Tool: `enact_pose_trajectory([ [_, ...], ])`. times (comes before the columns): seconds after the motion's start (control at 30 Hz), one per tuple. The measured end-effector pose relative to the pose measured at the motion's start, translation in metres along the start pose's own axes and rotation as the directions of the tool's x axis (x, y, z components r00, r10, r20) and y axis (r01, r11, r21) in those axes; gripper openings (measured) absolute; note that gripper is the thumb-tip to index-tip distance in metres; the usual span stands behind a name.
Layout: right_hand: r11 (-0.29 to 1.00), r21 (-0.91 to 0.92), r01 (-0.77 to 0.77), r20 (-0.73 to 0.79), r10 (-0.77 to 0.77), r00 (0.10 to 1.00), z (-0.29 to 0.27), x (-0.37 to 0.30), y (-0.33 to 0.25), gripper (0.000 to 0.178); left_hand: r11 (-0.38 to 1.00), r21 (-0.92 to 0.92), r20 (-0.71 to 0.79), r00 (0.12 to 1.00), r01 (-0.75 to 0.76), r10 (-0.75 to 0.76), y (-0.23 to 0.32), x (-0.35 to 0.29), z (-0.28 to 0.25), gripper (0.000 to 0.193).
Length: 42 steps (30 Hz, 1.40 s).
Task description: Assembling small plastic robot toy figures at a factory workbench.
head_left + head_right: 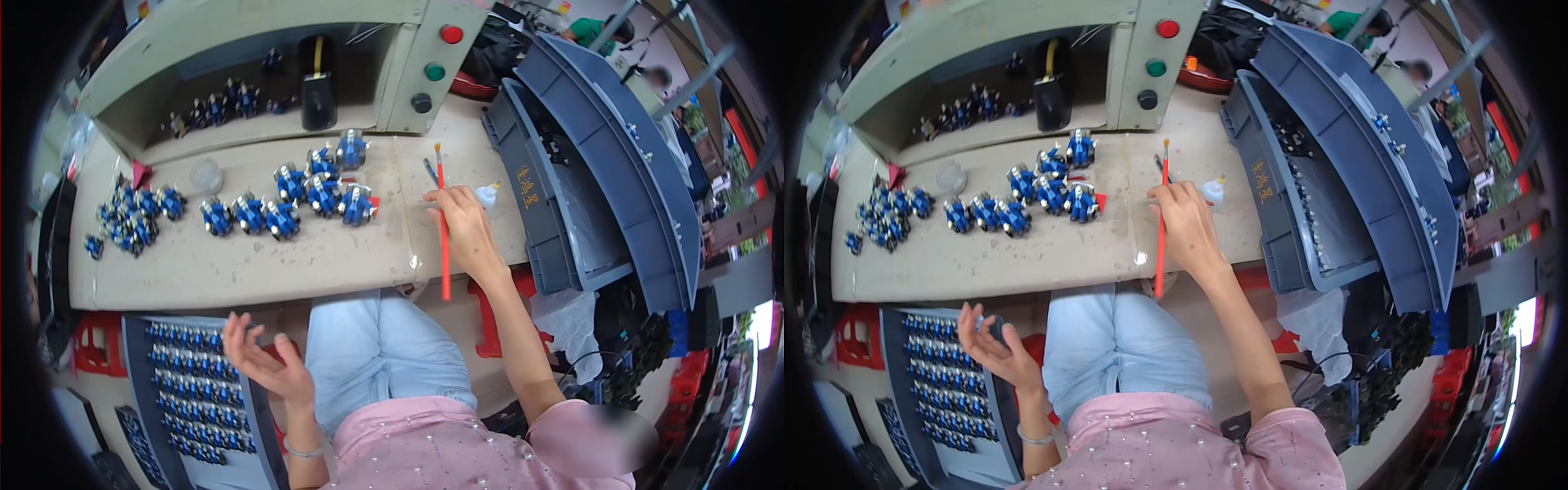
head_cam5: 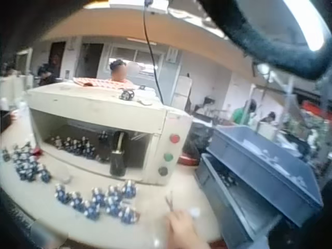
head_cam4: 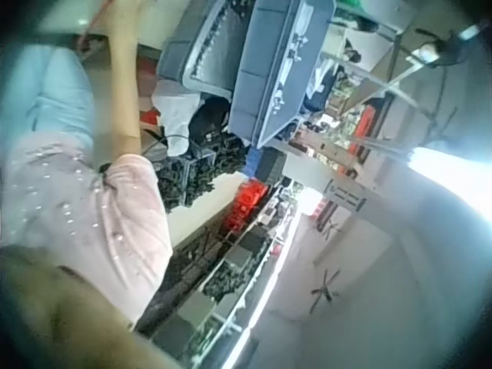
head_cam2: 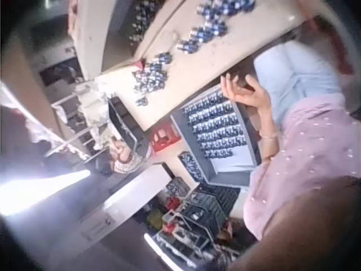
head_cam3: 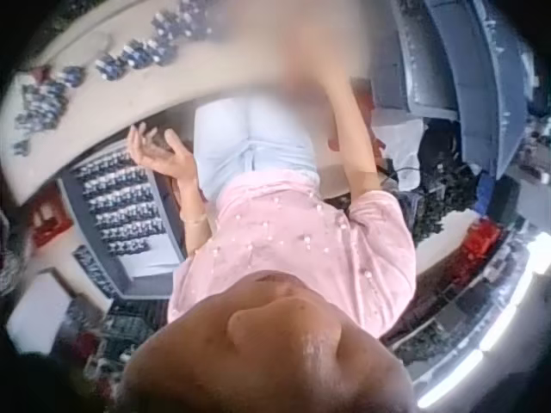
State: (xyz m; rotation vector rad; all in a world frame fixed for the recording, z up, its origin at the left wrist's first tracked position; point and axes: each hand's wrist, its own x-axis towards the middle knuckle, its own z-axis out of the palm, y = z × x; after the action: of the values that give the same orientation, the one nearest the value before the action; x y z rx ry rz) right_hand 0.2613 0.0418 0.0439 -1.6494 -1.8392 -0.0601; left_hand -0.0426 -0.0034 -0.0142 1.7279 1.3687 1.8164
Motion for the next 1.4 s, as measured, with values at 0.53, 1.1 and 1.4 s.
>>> enact_pose_trajectory([
  [0.53, 0.887, -0.395, -0.238, -0.275, 0.133, 0.952, -0.179, -0.048, -0.065, 0.031, 0.986, -0.09, 0.255, 0.96, 0.14, -0.113, 0.015, -0.012, 0.025, 0.052],
  [1.1, 0.281, -0.581, -0.764, -0.129, 0.894, 0.428, -0.435, -0.088, 0.366, 0.077, 0.98, -0.187, 0.249, 0.968, 0.065, -0.017, 0.07, 0.055, 0.108, 0.05],
  [1.4, 0.38, -0.267, -0.886, 0.124, 0.925, 0.359, -0.383, -0.037, 0.313, 0.104, 0.982, -0.109, 0.323, 0.94, 0.155, -0.113, 0.081, 0.058, 0.124, 0.051],
])
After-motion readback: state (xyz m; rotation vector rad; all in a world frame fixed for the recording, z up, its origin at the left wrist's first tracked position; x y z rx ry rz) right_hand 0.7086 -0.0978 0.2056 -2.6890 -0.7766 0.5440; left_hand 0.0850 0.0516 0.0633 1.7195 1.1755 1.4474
